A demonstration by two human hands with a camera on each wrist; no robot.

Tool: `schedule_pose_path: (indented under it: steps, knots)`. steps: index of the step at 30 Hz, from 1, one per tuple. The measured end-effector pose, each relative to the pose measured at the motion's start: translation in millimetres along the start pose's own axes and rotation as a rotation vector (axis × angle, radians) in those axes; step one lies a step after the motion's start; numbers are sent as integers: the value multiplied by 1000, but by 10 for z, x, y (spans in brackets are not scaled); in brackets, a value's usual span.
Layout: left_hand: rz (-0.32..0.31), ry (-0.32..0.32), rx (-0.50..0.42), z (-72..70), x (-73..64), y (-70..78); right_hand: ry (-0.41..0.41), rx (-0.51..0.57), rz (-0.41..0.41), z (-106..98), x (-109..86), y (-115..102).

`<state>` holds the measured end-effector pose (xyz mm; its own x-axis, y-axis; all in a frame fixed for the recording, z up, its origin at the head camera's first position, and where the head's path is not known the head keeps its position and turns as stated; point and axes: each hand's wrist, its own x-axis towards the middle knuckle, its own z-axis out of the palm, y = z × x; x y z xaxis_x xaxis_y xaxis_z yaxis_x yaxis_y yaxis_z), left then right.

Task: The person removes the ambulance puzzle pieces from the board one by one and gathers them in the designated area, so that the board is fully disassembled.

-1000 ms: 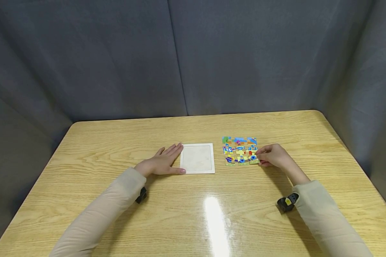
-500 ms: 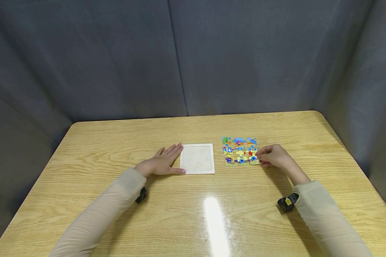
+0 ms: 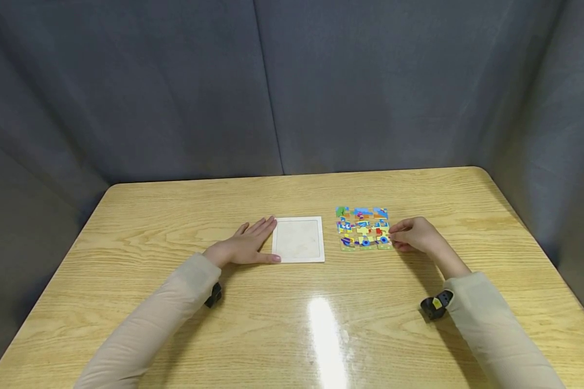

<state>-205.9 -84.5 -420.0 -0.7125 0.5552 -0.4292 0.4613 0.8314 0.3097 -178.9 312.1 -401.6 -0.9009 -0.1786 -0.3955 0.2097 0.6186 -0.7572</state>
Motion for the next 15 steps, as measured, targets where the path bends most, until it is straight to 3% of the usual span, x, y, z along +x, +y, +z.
schedule_pose_path:
  steps: [5,15]
  knots:
    - [1,-3,-2,-4,3,0,-2,-4,3,-5,-2,-8]
    - [8,-3,-11,-12,-9,4,18,-119,-26,35,1,-14]
